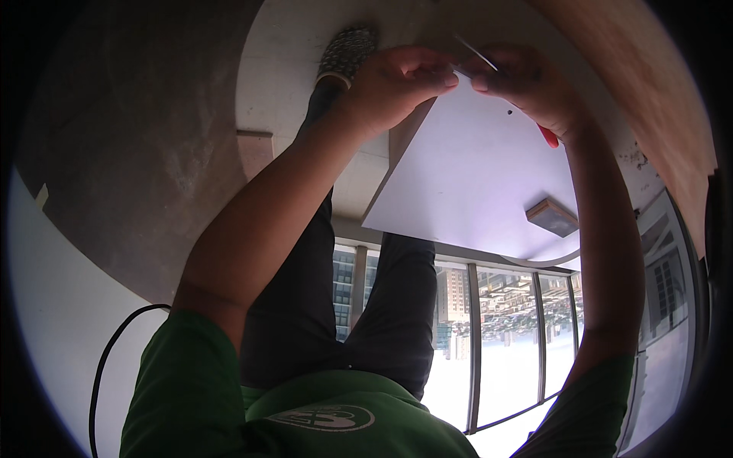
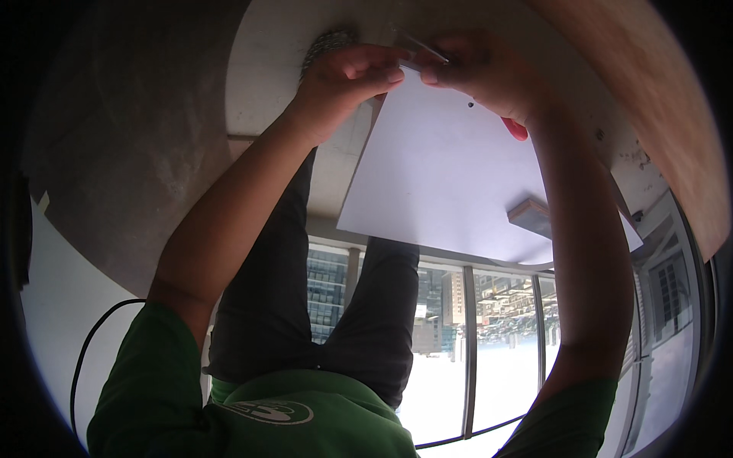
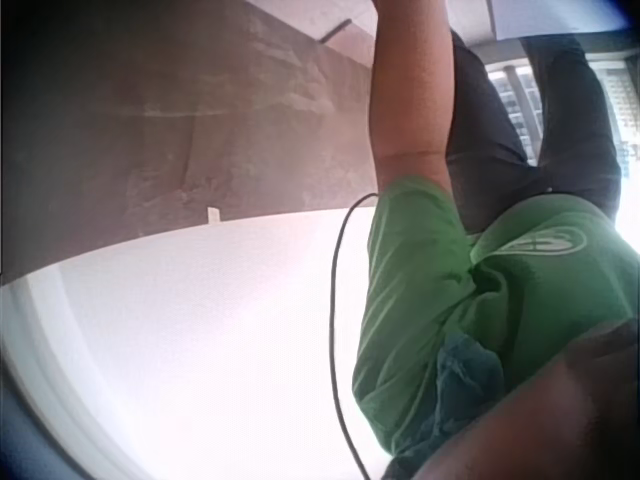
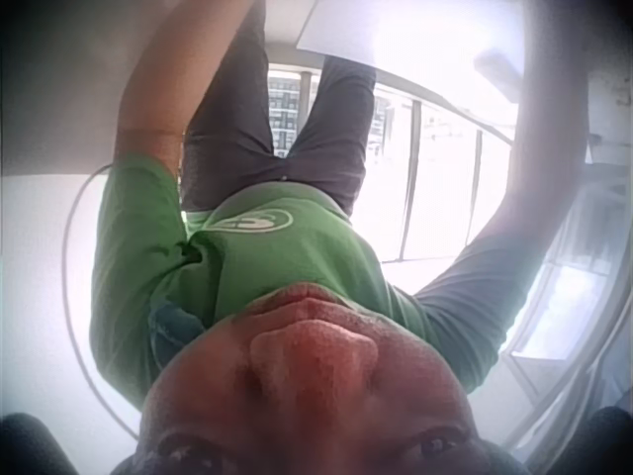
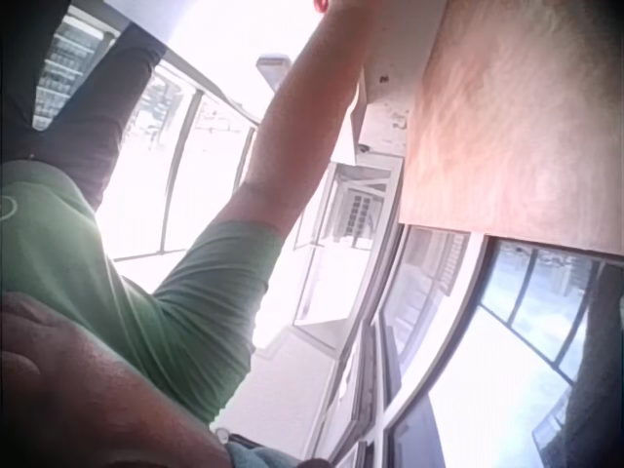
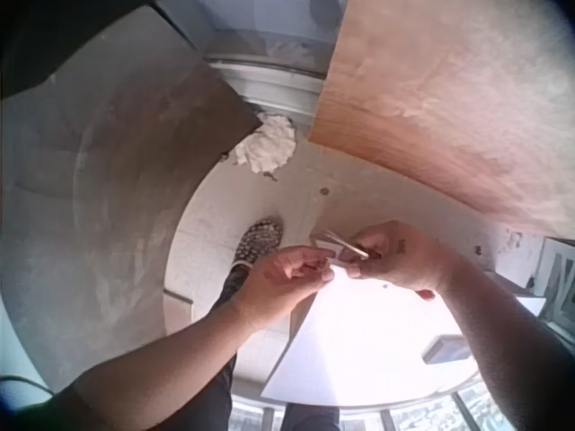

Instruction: The person peels a strip of adhesive backing from a white edge band and applies it to the side of a wooden panel using their hands and scissors.

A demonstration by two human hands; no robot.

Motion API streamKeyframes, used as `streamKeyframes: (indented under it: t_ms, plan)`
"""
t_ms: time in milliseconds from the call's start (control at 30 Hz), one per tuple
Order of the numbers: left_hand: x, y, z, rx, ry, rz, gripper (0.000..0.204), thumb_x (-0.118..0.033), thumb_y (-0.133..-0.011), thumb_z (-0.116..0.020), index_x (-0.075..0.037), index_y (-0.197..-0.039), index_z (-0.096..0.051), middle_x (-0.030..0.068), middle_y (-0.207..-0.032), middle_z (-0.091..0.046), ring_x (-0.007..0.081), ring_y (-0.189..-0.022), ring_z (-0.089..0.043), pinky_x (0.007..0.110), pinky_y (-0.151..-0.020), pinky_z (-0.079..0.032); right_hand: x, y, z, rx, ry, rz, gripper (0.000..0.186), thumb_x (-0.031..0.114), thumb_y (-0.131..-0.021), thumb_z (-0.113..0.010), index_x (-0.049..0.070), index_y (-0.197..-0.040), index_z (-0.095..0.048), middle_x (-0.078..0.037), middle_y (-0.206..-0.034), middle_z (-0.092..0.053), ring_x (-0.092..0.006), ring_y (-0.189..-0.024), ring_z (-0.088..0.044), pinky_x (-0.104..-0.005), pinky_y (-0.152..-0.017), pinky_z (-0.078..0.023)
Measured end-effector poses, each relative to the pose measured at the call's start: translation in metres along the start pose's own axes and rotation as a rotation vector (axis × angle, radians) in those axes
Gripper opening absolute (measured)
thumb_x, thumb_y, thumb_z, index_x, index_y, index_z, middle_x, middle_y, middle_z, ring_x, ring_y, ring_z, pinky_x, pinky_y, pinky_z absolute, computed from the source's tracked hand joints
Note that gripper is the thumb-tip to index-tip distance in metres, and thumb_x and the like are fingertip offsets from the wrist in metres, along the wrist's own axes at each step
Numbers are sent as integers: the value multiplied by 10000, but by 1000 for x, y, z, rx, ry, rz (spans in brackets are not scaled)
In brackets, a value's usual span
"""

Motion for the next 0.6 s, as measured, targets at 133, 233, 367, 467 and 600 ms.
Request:
streamKeyframes:
  t_ms: [133,233,367,467,600]
  plan:
    - [-3,3,-2,-39,-9,-42,321,-164,-917,-692,-31,-1206,-652,33,-993,-688,118,-943,-628,273,-839,-497,-6,-1,1,-33,-18,-8,457,349,-795,-737,64,-1149,-695,-90,-952,-704,-191,-868,-626,-334,-793,-481]
    - [0,4,0,-46,-2,-34,328,-155,-912,-696,-29,-1212,-651,34,-999,-688,113,-945,-627,265,-846,-493,4,0,0,6,-2,-15,458,344,-793,-737,59,-1149,-695,-87,-955,-700,-190,-890,-630,-336,-814,-486]
    - [0,4,0,-88,64,-63,330,-187,-862,-747,-40,-1153,-691,48,-938,-698,108,-871,-638,256,-787,-507,11,2,0,-1,-17,-20,451,325,-795,-739,44,-1145,-696,-81,-938,-697,-178,-920,-638,-329,-848,-489]
    - [2,3,0,-110,85,-60,331,-208,-837,-777,-50,-1120,-713,54,-901,-704,109,-831,-646,255,-755,-516,15,5,-1,11,-67,-34,427,296,-809,-738,44,-1150,-695,-79,-945,-698,-164,-918,-644,-317,-860,-492]
    - [5,3,1,-125,81,-60,329,-216,-834,-782,-55,-1114,-716,50,-888,-705,110,-821,-649,259,-750,-516,15,2,-3,54,-88,13,386,273,-848,-727,51,-1162,-695,-88,-984,-703,-156,-924,-655,-311,-879,-507]
Point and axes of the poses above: each hand's wrist, its own y-axis away from the middle knuckle, its own z-axis out of the back of the hand, x = y × z, the point moved 7 cm from there along -y, towards the middle knuckle
